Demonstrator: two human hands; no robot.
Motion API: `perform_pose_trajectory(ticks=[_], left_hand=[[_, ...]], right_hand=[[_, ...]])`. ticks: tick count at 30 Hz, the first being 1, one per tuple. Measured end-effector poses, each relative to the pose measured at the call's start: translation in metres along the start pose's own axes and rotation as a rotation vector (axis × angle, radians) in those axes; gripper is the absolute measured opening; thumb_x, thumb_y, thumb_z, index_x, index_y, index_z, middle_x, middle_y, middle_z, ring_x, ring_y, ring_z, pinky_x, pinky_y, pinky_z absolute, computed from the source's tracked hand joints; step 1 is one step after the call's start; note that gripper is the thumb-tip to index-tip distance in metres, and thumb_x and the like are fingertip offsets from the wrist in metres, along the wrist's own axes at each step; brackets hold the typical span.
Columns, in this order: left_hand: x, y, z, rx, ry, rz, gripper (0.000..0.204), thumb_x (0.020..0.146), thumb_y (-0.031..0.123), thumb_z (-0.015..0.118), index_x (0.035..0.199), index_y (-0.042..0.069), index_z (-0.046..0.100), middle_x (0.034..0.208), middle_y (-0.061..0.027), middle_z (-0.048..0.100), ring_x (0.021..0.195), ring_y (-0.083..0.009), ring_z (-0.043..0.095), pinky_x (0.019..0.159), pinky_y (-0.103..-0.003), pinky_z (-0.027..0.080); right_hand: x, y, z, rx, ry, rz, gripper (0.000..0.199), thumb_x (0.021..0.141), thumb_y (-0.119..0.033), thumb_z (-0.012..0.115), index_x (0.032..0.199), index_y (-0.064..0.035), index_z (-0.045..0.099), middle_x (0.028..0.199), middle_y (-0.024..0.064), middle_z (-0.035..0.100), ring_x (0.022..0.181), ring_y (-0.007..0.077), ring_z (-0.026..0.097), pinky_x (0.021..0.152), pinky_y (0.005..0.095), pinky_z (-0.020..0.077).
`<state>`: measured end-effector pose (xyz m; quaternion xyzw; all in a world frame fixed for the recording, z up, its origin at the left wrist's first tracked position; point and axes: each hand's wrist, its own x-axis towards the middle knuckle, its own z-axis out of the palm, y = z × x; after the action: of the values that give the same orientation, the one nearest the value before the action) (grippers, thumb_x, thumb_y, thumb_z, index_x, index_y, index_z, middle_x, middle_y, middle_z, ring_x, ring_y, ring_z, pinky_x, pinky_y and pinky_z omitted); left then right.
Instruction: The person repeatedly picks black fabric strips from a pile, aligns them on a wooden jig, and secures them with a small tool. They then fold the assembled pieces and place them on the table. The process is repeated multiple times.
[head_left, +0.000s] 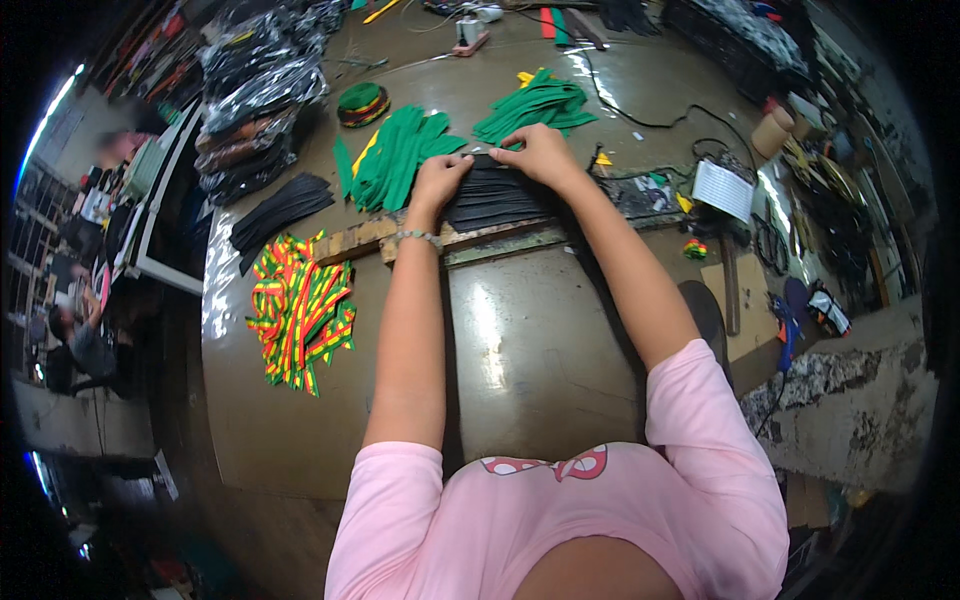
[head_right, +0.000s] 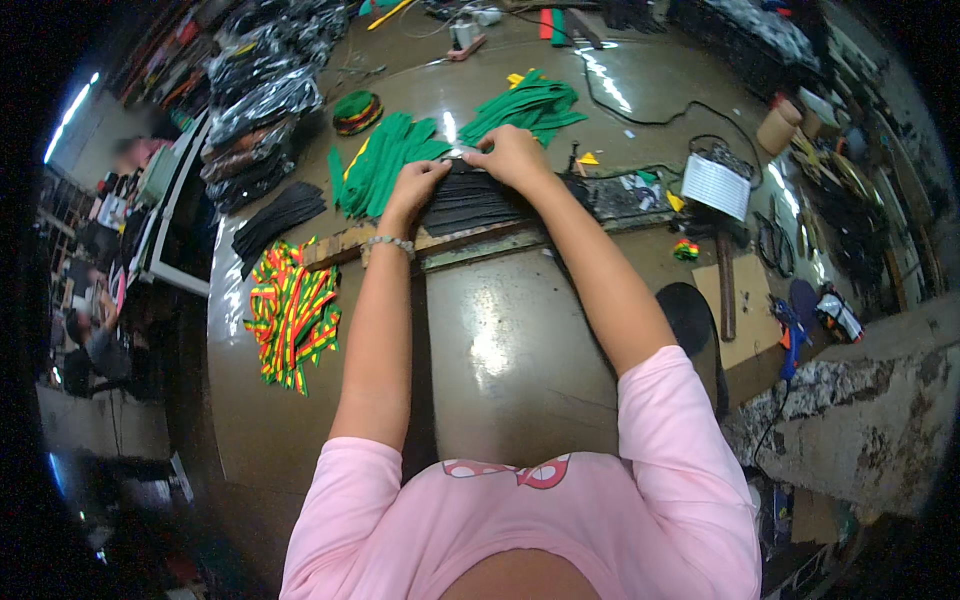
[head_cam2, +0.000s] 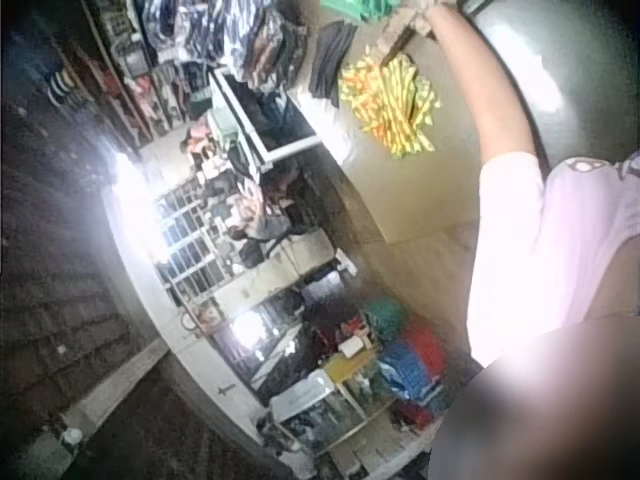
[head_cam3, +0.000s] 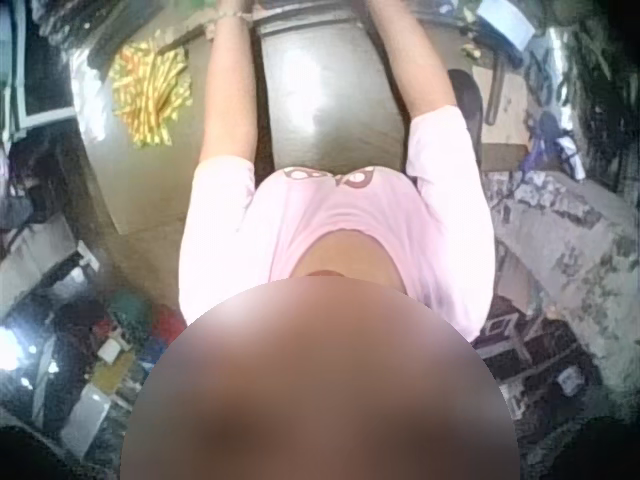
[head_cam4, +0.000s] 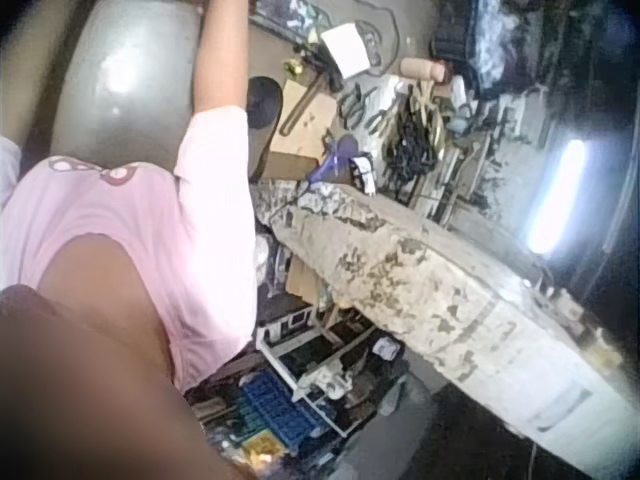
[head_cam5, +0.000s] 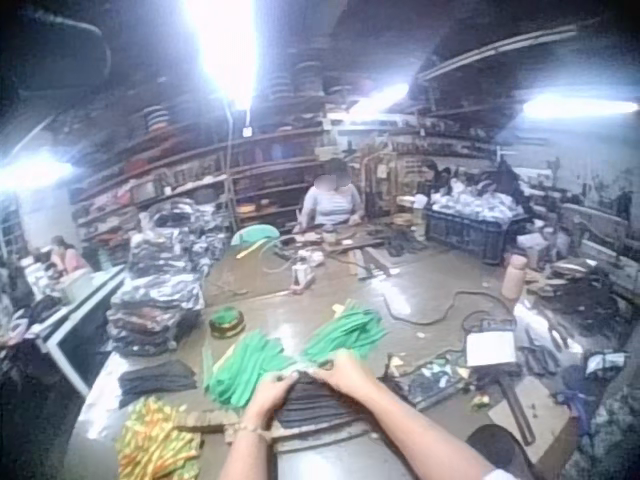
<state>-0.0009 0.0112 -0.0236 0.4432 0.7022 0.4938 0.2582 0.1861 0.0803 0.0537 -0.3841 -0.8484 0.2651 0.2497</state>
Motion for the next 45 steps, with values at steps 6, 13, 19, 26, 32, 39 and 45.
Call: perform_pose_trajectory(ticks=[6,13,19,26,32,39,45], left_hand=[[0.002,0.000,-0.002,-0.047,-0.050,-0.029,0.032,0.079,0.030,0.063,0.073,-0.002,0.064,0.064,-0.0023,0.058,0.058,-0.0096,0.050,0.056,-0.027,0.041],[-0.002,0.011,-0.006,-0.097,-0.137,-0.134,0.030,0.083,0.026,0.061,0.083,-0.004,0.062,0.074,-0.0014,0.060,0.064,-0.0075,0.050,0.059,-0.024,0.041],[-0.002,0.012,-0.004,-0.015,-0.124,-0.134,0.028,0.083,0.024,0.061,0.083,-0.004,0.064,0.079,-0.0025,0.061,0.068,-0.0081,0.051,0.064,-0.023,0.042],[-0.015,0.023,-0.013,-0.342,-0.168,-0.073,0.023,0.080,0.017,0.061,0.090,-0.003,0.065,0.079,-0.0061,0.063,0.070,-0.0106,0.055,0.065,-0.024,0.044],[-0.018,0.030,-0.021,-0.212,-0.330,-0.101,0.021,0.083,0.014,0.054,0.094,-0.002,0.062,0.092,-0.0040,0.060,0.078,-0.0091,0.052,0.070,-0.022,0.042],[-0.019,0.033,-0.018,-0.261,-0.166,-0.152,0.022,0.084,0.018,0.056,0.087,-0.003,0.063,0.077,-0.0008,0.059,0.071,-0.0082,0.050,0.066,-0.022,0.040],[-0.011,0.024,-0.008,-0.254,-0.155,-0.163,0.019,0.080,0.017,0.064,0.081,-0.002,0.064,0.074,-0.0032,0.061,0.063,-0.0097,0.053,0.058,-0.023,0.043]], right_hand=[[-0.053,0.066,-0.117,0.119,-0.066,0.052,0.035,0.075,-0.039,0.069,0.074,-0.0034,0.067,0.059,-0.0011,0.054,0.053,0.0073,0.047,0.046,0.0246,0.0353],[-0.105,0.112,-0.098,0.497,-0.161,0.482,0.030,0.078,-0.037,0.066,0.073,-0.0080,0.061,0.055,-0.0069,0.041,0.043,0.0048,0.032,0.039,0.0234,0.0216],[-0.105,0.134,-0.091,0.299,-0.069,0.293,0.030,0.079,-0.035,0.066,0.074,-0.0051,0.061,0.056,-0.0048,0.044,0.046,0.0053,0.036,0.042,0.0225,0.0268],[-0.076,0.040,-0.103,0.367,0.123,0.082,0.029,0.082,-0.026,0.062,0.084,0.0024,0.064,0.069,0.0061,0.062,0.063,0.0092,0.055,0.059,0.0257,0.0442],[-0.006,-0.024,0.004,0.212,0.088,-0.151,0.023,0.076,-0.025,0.064,0.087,-0.0056,0.068,0.078,0.0162,0.065,0.072,0.0281,0.063,0.067,0.0340,0.0484],[0.008,0.000,0.044,0.037,0.057,-0.040,0.023,0.075,-0.025,0.065,0.088,-0.0062,0.069,0.080,0.0148,0.065,0.074,0.0264,0.064,0.069,0.0338,0.0490],[0.002,-0.008,0.002,0.000,-0.070,-0.043,0.032,0.073,-0.033,0.067,0.086,-0.0044,0.068,0.076,0.0148,0.065,0.069,0.0250,0.063,0.066,0.0331,0.0482]])
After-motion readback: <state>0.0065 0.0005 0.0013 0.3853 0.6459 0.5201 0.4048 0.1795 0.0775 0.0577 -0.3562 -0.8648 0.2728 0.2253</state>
